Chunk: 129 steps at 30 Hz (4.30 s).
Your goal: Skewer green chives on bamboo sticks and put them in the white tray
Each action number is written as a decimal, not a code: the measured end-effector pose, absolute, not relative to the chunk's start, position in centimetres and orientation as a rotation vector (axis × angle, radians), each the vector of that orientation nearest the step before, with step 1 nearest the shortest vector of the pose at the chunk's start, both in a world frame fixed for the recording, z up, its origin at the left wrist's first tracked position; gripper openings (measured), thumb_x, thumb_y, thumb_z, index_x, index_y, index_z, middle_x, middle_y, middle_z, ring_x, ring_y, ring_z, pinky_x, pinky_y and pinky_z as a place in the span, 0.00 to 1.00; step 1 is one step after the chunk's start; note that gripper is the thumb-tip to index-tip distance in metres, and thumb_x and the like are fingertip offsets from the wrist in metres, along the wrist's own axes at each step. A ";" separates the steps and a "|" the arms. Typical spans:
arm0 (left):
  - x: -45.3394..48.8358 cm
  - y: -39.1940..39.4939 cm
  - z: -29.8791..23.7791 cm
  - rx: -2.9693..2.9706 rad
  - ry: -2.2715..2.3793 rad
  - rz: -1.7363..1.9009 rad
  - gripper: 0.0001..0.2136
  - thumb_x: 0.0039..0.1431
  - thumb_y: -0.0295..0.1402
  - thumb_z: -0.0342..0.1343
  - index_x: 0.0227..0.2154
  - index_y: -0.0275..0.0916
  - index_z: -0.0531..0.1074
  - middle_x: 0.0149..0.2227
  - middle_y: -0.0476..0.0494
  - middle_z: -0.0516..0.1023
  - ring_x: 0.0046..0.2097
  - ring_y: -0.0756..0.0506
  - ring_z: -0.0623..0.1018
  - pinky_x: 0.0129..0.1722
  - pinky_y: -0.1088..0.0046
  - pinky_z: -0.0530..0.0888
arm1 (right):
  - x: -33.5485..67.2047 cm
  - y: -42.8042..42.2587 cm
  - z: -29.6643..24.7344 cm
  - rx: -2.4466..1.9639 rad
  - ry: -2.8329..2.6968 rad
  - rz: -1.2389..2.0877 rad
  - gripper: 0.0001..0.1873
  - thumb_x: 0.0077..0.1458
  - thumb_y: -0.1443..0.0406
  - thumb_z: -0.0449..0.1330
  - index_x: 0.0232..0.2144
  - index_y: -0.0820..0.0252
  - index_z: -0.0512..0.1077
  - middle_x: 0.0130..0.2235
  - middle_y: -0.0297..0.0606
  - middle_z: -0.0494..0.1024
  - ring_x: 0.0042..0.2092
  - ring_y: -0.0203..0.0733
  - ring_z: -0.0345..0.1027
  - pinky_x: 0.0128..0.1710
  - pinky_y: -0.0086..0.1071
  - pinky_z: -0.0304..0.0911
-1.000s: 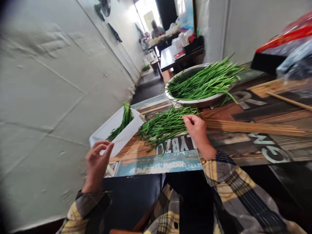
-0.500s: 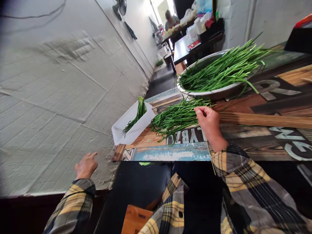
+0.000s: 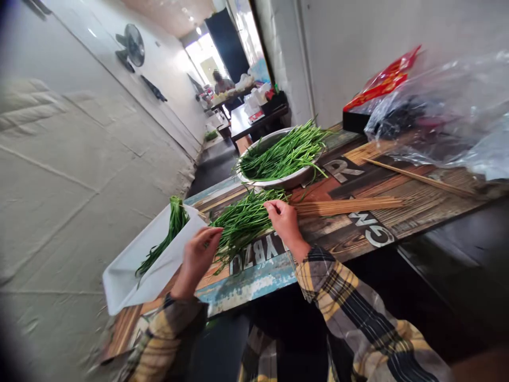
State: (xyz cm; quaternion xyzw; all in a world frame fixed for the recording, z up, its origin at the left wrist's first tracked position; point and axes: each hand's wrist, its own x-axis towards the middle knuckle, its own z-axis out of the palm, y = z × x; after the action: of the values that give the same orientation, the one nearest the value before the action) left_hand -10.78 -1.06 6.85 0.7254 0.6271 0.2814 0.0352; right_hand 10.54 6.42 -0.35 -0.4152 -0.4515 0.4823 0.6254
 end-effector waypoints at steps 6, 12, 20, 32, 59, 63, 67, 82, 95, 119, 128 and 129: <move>-4.8 4.5 4.1 2.650 1.845 0.650 0.08 0.61 0.32 0.51 0.36 0.38 0.75 0.39 0.38 0.74 0.42 0.42 0.71 0.43 0.62 0.68 | 10.2 6.6 -0.4 -0.980 -1.154 1.040 0.18 0.57 0.55 0.54 0.33 0.60 0.77 0.22 0.31 0.71 0.20 0.32 0.56 0.19 0.26 0.51; -5.0 5.8 3.1 2.701 1.816 0.525 0.06 0.59 0.31 0.53 0.35 0.40 0.75 0.38 0.41 0.73 0.41 0.42 0.70 0.39 0.65 0.65 | 10.3 6.5 0.4 -0.999 -1.190 1.026 0.17 0.57 0.56 0.54 0.34 0.59 0.78 0.24 0.33 0.73 0.22 0.33 0.60 0.19 0.26 0.53; -5.5 5.3 2.5 2.762 1.801 0.515 0.08 0.62 0.32 0.49 0.34 0.41 0.74 0.42 0.41 0.73 0.44 0.41 0.68 0.40 0.62 0.62 | 10.3 6.3 -0.2 -1.014 -1.198 1.084 0.15 0.56 0.56 0.56 0.36 0.57 0.78 0.24 0.33 0.71 0.22 0.33 0.58 0.19 0.26 0.51; -6.1 4.9 2.2 2.794 1.776 0.488 0.09 0.61 0.29 0.50 0.26 0.39 0.71 0.35 0.41 0.72 0.39 0.41 0.68 0.37 0.63 0.63 | 10.4 5.3 -0.4 -1.026 -1.214 1.116 0.16 0.56 0.55 0.57 0.37 0.61 0.76 0.21 0.28 0.62 0.21 0.31 0.51 0.18 0.25 0.48; -4.9 4.7 2.1 1.951 1.232 1.208 0.07 0.57 0.26 0.54 0.33 0.36 0.77 0.31 0.45 0.77 0.34 0.49 0.74 0.35 0.75 0.69 | 11.3 3.7 -2.0 -1.096 -1.517 0.987 0.16 0.58 0.58 0.56 0.42 0.60 0.77 0.26 0.33 0.72 0.22 0.31 0.59 0.18 0.25 0.52; -4.8 4.8 2.2 1.948 1.231 1.223 0.06 0.58 0.27 0.55 0.32 0.36 0.78 0.30 0.45 0.77 0.33 0.49 0.75 0.34 0.75 0.69 | 11.3 3.7 -1.9 -1.092 -1.482 1.039 0.15 0.58 0.59 0.56 0.42 0.61 0.76 0.25 0.33 0.72 0.21 0.31 0.59 0.19 0.25 0.53; -4.8 4.8 2.1 1.959 1.237 1.246 0.06 0.57 0.27 0.56 0.31 0.36 0.78 0.29 0.46 0.76 0.32 0.49 0.74 0.33 0.75 0.68 | 11.2 3.8 -1.9 -1.079 -1.429 1.098 0.14 0.57 0.59 0.57 0.42 0.62 0.74 0.24 0.30 0.69 0.20 0.29 0.57 0.18 0.24 0.53; -4.8 4.9 1.9 1.998 1.255 1.270 0.05 0.55 0.25 0.56 0.29 0.36 0.77 0.27 0.48 0.74 0.31 0.51 0.72 0.31 0.76 0.67 | 11.3 3.5 -1.7 -1.098 -1.445 1.085 0.15 0.57 0.59 0.58 0.42 0.61 0.76 0.22 0.30 0.70 0.19 0.29 0.58 0.18 0.24 0.52; -4.6 4.6 2.4 2.013 1.263 1.247 0.05 0.54 0.24 0.55 0.28 0.37 0.76 0.26 0.48 0.73 0.30 0.51 0.71 0.30 0.76 0.67 | 11.3 3.6 -1.8 -1.129 -1.434 1.065 0.15 0.56 0.58 0.58 0.41 0.61 0.77 0.22 0.32 0.72 0.18 0.29 0.58 0.16 0.24 0.52; -4.6 4.6 1.5 2.060 1.293 1.230 0.05 0.54 0.24 0.55 0.31 0.37 0.75 0.29 0.47 0.74 0.32 0.50 0.73 0.32 0.75 0.69 | 11.1 3.8 -1.7 -1.059 -1.358 1.154 0.25 0.55 0.58 0.59 0.54 0.60 0.65 0.22 0.24 0.67 0.17 0.28 0.55 0.15 0.23 0.51; -4.8 4.7 1.7 2.093 1.236 1.221 0.07 0.55 0.22 0.53 0.30 0.37 0.75 0.30 0.47 0.74 0.32 0.50 0.73 0.33 0.75 0.68 | 11.2 3.8 -1.7 -1.010 -1.414 1.173 0.17 0.56 0.59 0.58 0.47 0.58 0.66 0.22 0.23 0.66 0.16 0.28 0.55 0.15 0.23 0.51; -4.8 4.7 1.8 2.091 1.227 1.220 0.07 0.55 0.22 0.53 0.30 0.37 0.75 0.30 0.47 0.74 0.33 0.50 0.73 0.33 0.75 0.68 | 11.2 3.8 -1.8 -1.009 -1.420 1.175 0.16 0.56 0.59 0.58 0.46 0.58 0.66 0.22 0.23 0.66 0.16 0.28 0.55 0.15 0.23 0.51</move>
State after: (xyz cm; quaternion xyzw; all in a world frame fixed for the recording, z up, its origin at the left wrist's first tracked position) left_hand -4.76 4.69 1.78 0.7529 0.4417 0.4392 0.2123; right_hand 11.22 3.82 -1.76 -0.4165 -0.5864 0.4852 0.4972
